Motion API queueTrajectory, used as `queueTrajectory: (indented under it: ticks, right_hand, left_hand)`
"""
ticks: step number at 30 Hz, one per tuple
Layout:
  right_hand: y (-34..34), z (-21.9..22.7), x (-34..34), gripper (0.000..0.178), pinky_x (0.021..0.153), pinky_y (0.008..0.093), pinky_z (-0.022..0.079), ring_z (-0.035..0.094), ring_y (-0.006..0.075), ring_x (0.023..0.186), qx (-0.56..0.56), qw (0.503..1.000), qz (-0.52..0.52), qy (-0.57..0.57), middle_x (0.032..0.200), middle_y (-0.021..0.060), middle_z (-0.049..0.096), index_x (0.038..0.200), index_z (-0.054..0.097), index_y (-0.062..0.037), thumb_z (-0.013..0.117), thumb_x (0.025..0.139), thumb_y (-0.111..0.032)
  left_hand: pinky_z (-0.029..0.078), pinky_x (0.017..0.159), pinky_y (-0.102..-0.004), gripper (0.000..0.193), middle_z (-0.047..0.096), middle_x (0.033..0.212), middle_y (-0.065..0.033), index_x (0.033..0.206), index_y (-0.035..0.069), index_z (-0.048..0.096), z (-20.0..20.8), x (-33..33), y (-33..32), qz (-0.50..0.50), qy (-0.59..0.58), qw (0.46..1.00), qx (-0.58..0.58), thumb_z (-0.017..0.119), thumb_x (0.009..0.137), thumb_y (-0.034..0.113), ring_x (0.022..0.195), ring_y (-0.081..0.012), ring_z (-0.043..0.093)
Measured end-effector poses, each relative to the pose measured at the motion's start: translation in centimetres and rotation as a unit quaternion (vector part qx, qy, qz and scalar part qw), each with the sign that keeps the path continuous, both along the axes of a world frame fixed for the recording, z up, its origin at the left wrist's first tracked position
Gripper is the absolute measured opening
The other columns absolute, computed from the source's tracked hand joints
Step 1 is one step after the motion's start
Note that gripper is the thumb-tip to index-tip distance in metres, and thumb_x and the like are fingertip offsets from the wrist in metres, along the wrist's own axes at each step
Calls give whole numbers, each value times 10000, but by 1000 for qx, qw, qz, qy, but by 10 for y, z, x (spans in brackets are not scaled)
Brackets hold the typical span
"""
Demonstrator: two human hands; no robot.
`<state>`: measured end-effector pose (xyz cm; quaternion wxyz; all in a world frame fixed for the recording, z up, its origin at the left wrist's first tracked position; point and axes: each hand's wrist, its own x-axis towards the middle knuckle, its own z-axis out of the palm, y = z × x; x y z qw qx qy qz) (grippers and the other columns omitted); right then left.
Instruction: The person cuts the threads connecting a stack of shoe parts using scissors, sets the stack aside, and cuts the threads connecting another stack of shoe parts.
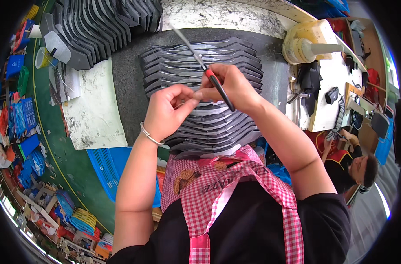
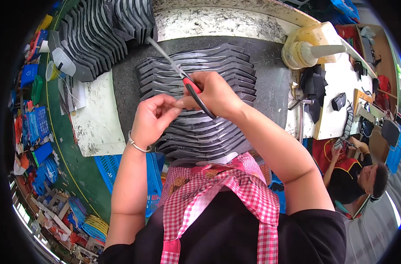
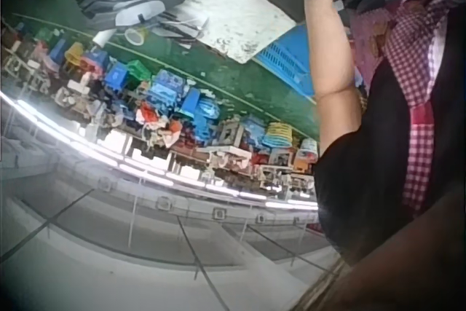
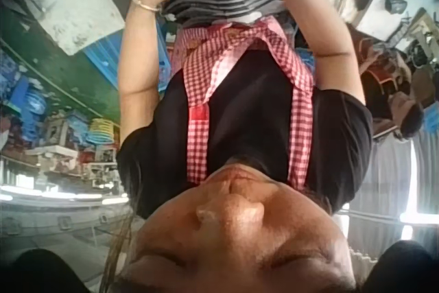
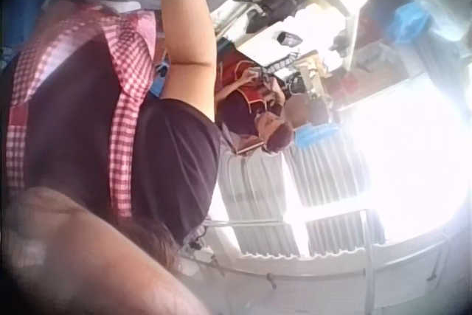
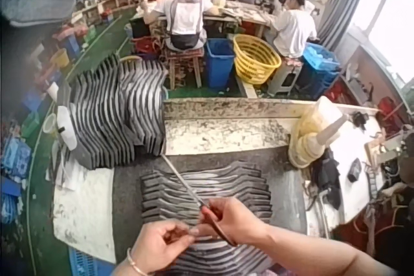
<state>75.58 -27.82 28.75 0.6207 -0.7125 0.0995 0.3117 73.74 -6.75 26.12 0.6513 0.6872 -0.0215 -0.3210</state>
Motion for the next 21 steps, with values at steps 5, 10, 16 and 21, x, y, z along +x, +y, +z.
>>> queueTrajectory:
  ticks: [5,10,16,21]
  right_hand:
    - [-41,0,-16,340,646,300,480,523,128,636,-215,964,34,-152,692,39,630,995,641,12,832,769,-156]
    - [-80,-12,-29,345,732,381,548,708,338,826,-330,913,97,-218,885,174,708,1080,610,-1,785,799,-99]
    - [-89,-50,-37,410,720,438,539,667,370,852,-360,853,191,-325,873,135,677,1051,528,-32,789,736,-64]
    - [-89,-53,-41,389,718,453,530,659,346,883,-384,826,193,-365,898,139,652,1071,528,-56,753,755,-78]
  left_hand:
    - [510,679,-201,95,703,844,-16,943,-18,704,-7,-5,14,-45,-11,994,97,729,893,59,749,-47,631]
    - [497,639,-208,88,712,797,-13,907,9,735,-27,-17,52,-20,43,993,111,752,862,82,699,-37,615]
    - [521,633,-260,129,729,737,-42,862,25,753,-23,-7,44,-87,7,972,219,769,824,147,658,-84,656]
    - [482,600,-237,158,696,704,-19,822,20,732,-31,12,42,-86,-63,952,286,780,827,170,626,-57,594]
